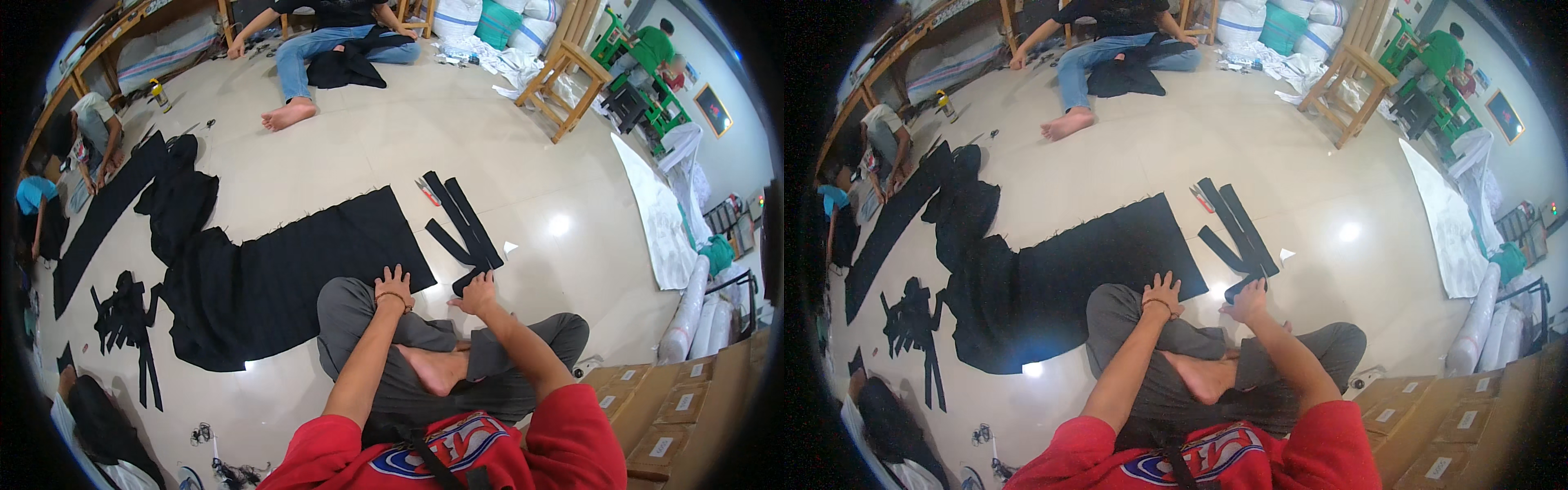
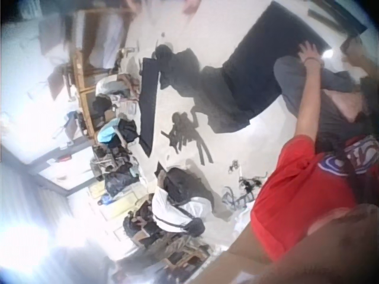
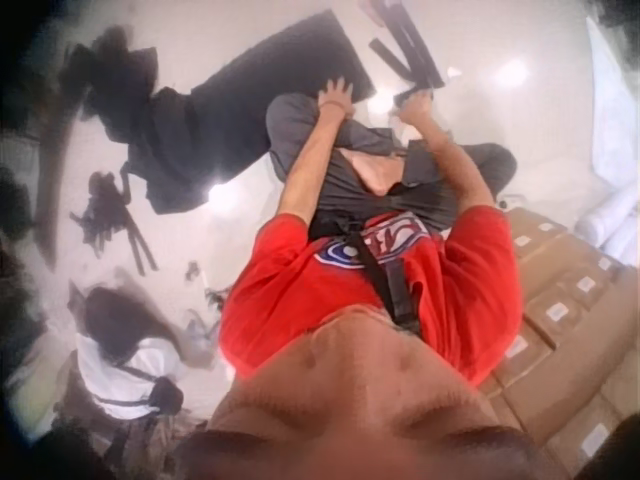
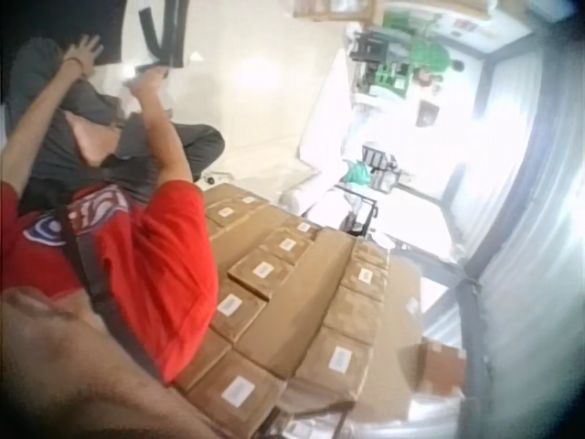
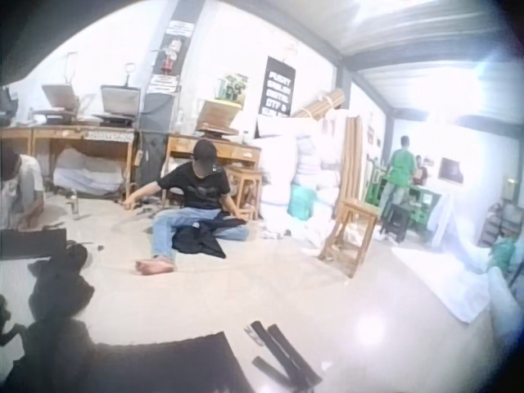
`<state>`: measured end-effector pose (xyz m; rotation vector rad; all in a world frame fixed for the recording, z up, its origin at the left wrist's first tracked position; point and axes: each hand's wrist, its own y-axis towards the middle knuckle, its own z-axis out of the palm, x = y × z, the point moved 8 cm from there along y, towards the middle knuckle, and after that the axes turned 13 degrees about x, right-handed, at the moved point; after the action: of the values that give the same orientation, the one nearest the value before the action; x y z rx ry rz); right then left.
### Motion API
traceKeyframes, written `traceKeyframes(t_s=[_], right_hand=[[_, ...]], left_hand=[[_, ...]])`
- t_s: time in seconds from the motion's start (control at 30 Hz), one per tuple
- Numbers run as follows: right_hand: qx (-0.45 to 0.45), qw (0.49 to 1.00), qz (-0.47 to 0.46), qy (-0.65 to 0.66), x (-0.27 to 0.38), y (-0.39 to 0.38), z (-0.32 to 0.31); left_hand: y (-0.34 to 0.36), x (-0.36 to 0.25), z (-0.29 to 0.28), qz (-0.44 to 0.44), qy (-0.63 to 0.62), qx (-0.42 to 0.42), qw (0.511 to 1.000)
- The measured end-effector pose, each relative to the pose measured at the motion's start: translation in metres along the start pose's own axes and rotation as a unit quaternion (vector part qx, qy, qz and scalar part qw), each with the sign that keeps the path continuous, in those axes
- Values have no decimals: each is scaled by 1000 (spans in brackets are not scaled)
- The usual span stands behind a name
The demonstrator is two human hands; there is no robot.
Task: The person sits on the floor and cuts strips from a large piece of black fabric using a red utility knife. They align the fabric, cut along the edge, and stack the cut strips to the side.
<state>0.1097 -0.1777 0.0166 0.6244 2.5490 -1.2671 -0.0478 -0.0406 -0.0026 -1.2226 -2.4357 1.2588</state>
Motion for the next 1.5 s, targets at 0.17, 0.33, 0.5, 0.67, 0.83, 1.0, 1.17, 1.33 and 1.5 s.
traceKeyframes(t_s=[0.17, 0.33, 0.5, 0.67, 0.83, 1.0, 1.17, 1.33, 1.5], right_hand=[[-17, 992, 117, -37, -43, 5, -22], [-22, 985, 28, 170, -45, 32, -53], [155, 898, 9, 411, -37, 72, 3], [-69, 923, 122, 358, -56, 58, -28], [-45, 889, -149, 431, -9, 75, -22], [2, 925, 10, 381, -2, 88, 5], [-15, 904, 25, 427, -20, 89, -66], [-4, 890, 60, 453, -68, 117, -57], [-156, 851, 50, 500, -101, 113, -81]], left_hand=[[2, 6, 6, 22, -7, -65, 998], [-8, 9, 3, 74, -17, -120, 990], [-16, 8, -5, 84, -36, -118, 989], [-19, 11, -7, 54, -26, -98, 993], [-11, 3, -15, 52, -40, -127, 990], [-11, -6, -17, 55, -52, -131, 988], [-15, 7, -17, 30, -67, -105, 992], [-11, -3, -13, 36, -88, -74, 993], [-17, 3, -11, 17, -101, -50, 993]])
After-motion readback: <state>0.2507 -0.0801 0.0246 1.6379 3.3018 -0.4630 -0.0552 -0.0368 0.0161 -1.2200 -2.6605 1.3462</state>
